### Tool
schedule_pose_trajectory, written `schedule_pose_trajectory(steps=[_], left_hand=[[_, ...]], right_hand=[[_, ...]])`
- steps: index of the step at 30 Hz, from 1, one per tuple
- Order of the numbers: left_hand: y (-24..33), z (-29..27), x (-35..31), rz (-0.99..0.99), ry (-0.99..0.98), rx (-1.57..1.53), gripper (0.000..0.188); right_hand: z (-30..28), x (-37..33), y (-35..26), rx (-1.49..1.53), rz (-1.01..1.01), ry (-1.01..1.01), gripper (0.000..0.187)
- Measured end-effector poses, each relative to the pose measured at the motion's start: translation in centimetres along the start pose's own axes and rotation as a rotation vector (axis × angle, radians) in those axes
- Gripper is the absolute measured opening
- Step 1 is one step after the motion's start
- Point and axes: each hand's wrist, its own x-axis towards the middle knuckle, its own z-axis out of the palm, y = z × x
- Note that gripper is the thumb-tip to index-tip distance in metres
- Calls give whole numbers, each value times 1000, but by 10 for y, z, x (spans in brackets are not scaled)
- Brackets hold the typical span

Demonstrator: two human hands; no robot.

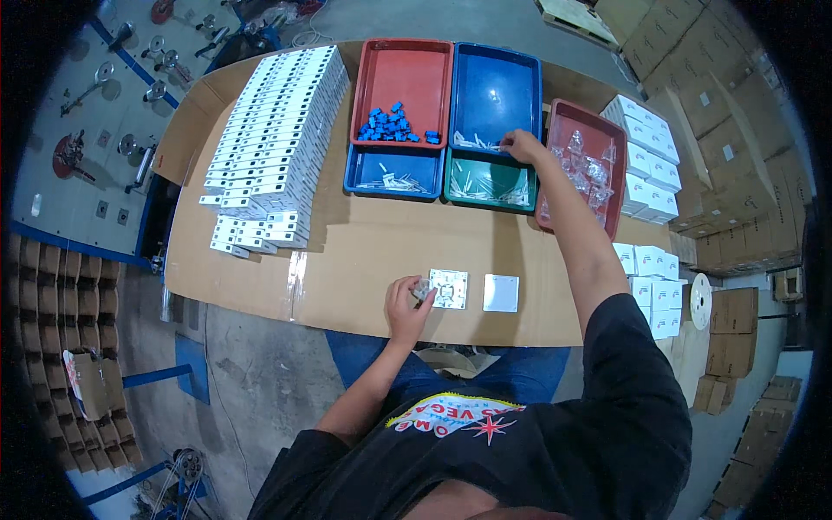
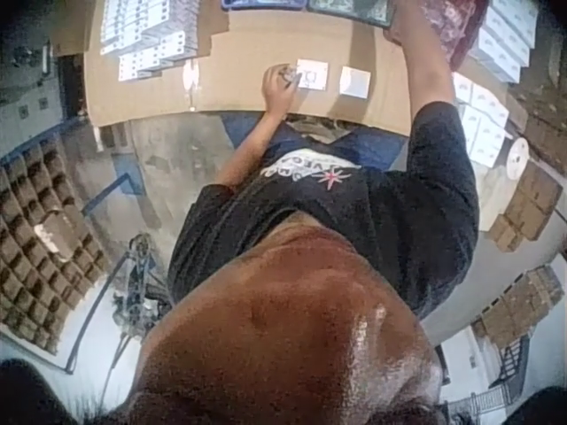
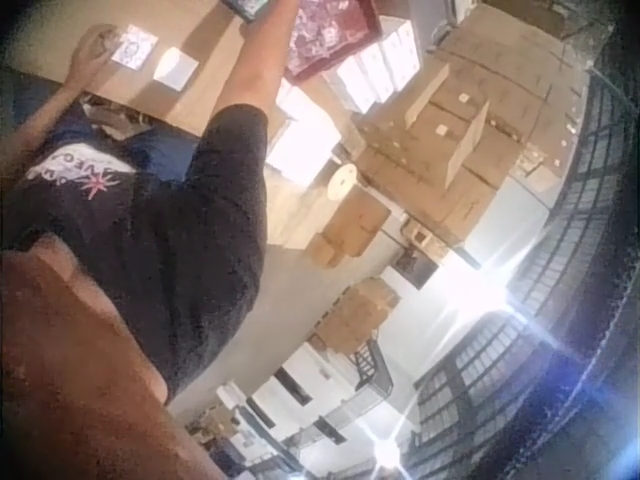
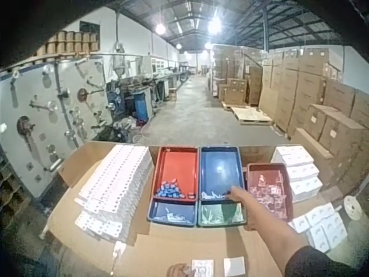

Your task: Assembling small white cardboard boxes and placing components inside.

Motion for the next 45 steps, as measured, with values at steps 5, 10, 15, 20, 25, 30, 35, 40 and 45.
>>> schedule_pose_trajectory(steps=[5, 10, 15, 20, 25, 30, 35, 40, 45], left_hand=[[-1, -1, -1, 1, 11, -8, 37], [-2, 1, -2, 5, 15, 3, 38], [-3, 1, -2, 6, -3, -16, 38], [-4, 0, -2, 16, 0, 0, 39], [-2, 2, -2, 24, -5, 15, 38], [-3, -2, -4, 11, 4, 28, 38], [-1, 2, -2, 27, 1, 14, 38], [-4, 0, -2, 25, 8, 3, 38], [0, 1, -1, 19, -2, 9, 38]], right_hand=[[3, 5, 2, 216, -43, -66, 22], [5, 7, 3, 326, -30, 42, 19], [-5, 8, -1, 406, -30, 199, 16], [-11, 10, 4, 405, 84, 219, 20], [-5, 15, 29, 395, 65, 239, 20], [1, 9, 22, 491, 28, 443, 23], [-11, -11, 29, 366, 53, 410, 20], [-15, -33, 0, 113, -26, 228, 18], [-11, -43, -10, -56, -79, 81, 26]])
